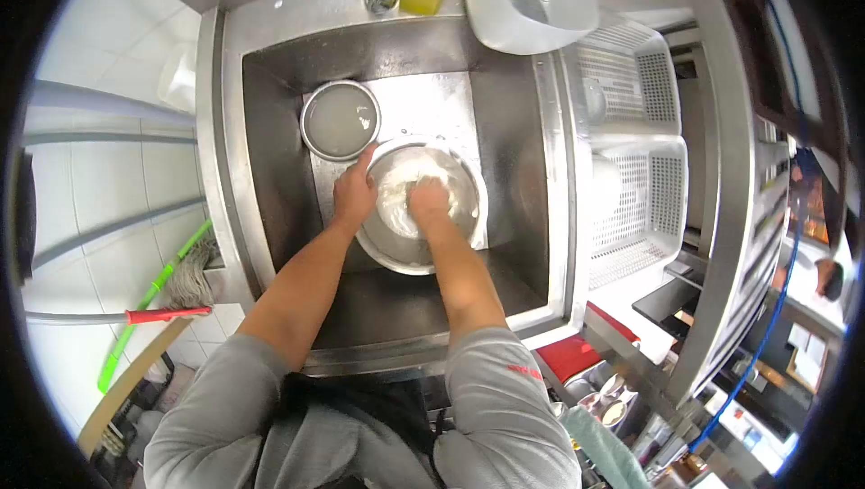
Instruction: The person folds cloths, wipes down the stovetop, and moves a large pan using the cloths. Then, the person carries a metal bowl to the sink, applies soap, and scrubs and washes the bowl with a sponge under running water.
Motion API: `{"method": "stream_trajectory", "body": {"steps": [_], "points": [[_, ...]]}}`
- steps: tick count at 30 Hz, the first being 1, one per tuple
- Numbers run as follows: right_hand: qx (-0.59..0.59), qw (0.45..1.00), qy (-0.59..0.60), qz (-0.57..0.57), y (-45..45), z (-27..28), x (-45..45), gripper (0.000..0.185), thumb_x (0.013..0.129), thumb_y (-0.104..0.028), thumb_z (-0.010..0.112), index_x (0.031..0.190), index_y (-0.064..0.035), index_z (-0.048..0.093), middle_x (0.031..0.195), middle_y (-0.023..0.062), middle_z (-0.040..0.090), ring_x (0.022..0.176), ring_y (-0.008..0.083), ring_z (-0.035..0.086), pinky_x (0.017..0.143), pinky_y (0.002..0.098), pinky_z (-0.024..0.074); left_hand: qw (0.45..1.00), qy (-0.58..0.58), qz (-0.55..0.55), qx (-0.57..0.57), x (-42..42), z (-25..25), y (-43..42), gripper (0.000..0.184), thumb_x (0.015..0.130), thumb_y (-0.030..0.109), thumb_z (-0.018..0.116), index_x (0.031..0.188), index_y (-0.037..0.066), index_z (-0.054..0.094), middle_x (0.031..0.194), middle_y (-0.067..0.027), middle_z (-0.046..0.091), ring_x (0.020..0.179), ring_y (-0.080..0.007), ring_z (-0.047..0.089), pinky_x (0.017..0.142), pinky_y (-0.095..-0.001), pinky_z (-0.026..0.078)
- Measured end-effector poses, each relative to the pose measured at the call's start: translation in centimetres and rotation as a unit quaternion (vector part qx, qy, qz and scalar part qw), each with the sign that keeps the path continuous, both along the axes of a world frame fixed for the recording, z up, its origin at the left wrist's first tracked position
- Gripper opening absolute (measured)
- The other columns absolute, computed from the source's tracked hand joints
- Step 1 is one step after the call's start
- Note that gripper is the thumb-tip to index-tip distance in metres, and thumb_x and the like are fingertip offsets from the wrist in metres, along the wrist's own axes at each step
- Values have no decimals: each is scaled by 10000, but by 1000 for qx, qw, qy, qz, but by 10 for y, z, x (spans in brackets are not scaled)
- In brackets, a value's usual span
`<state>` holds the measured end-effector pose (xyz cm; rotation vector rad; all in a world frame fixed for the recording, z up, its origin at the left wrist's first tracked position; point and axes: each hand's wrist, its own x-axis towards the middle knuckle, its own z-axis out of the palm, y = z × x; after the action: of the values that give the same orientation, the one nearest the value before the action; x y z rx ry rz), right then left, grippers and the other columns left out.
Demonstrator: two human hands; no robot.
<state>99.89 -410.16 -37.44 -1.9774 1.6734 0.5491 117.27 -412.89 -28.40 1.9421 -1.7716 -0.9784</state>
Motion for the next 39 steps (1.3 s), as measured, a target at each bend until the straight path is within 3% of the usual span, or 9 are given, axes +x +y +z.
{"method": "stream_trajectory", "body": {"steps": [4, 7, 13, 17, 22, 25, 27, 32, 39], "points": [[303, 927, -198, -95, -7, 91, 21, 595, 761, -302, 576, 1311, -84, 513, 1275, 156, 548, 1160, 311, 539, 927, 433, 445, 996, -44, 56, 58, -5, 6, -11, 584, 785, 42, 558, 1352, 142, 465, 990, -225, 660, 898, -412, 641, 789, -485, 510], [434, 667, -497, -346, -15, 113, -2, 744, 775, -364, 600, 1443, -120, 381, 1451, 101, 376, 1289, 292, 378, 959, 511, 372, 988, -11, 111, 105, -8, 36, -45, 498, 796, 72, 559, 1293, 77, 517, 991, -209, 671, 897, -378, 660, 678, -450, 542], [26, 815, -530, -234, 1, 166, 15, 537, 690, -79, 730, 1199, -53, 559, 1059, 72, 621, 1012, 194, 566, 892, 304, 439, 957, 48, 119, 261, -28, 106, -75, 424, 843, 121, 562, 1246, -10, 547, 1085, -239, 637, 820, -325, 688, 524, -395, 554], [61, 608, -624, -486, 1, 175, -1, 395, 674, 26, 642, 1061, -52, 640, 916, 46, 660, 864, 182, 608, 820, 315, 466, 967, 142, 34, 211, -31, 142, -99, 494, 850, 234, 615, 1256, -23, 501, 1234, -335, 521, 1049, -409, 604, 848, -473, 507], [95, 407, -701, -578, 0, 210, -48, 357, 760, -89, 703, 1088, 19, 614, 974, 151, 657, 869, 262, 655, 781, 418, 550, 904, 76, 102, -408, -25, 194, -156, 419, 866, 251, 608, 1150, -48, 533, 1081, -273, 563, 979, -446, 562, 892, -495, 433], [123, 336, -725, -588, 10, 199, -59, 361, 774, -128, 711, 1065, 56, 604, 970, 155, 655, 876, 288, 659, 803, 452, 546, 966, -40, -16, -255, -16, 202, -186, 406, 905, 297, 566, 1067, -75, 556, 934, -236, 609, 792, -387, 628, 758, -457, 509], [120, 324, -726, -595, 13, 205, -55, 348, 770, -119, 719, 1056, 47, 612, 958, 149, 656, 883, 275, 659, 822, 442, 542, 950, 271, 106, -116, -5, 176, -202, 427, 939, 342, 526, 1035, -70, 580, 882, -197, 628, 741, -310, 644, 689, -407, 545], [-17, 524, -680, -512, 5, 234, -17, 241, 784, -79, 716, 995, -2, 628, 856, 55, 643, 806, 172, 618, 735, 315, 501, 850, 441, 274, 89, 4, 159, -176, 445, 931, 398, 532, 1010, -34, 609, 896, -143, 635, 806, -225, 640, 705, -407, 567], [-240, 919, -312, 0, 12, 218, 22, 346, 651, -13, 639, 981, -75, 556, 881, 161, 634, 771, 371, 641, 668, 446, 519, 987, -140, -57, 60, -33, 113, -88, 546, 808, 258, 642, 1273, 15, 486, 1182, -242, 602, 1157, -437, 538, 962, -445, 452]]}}
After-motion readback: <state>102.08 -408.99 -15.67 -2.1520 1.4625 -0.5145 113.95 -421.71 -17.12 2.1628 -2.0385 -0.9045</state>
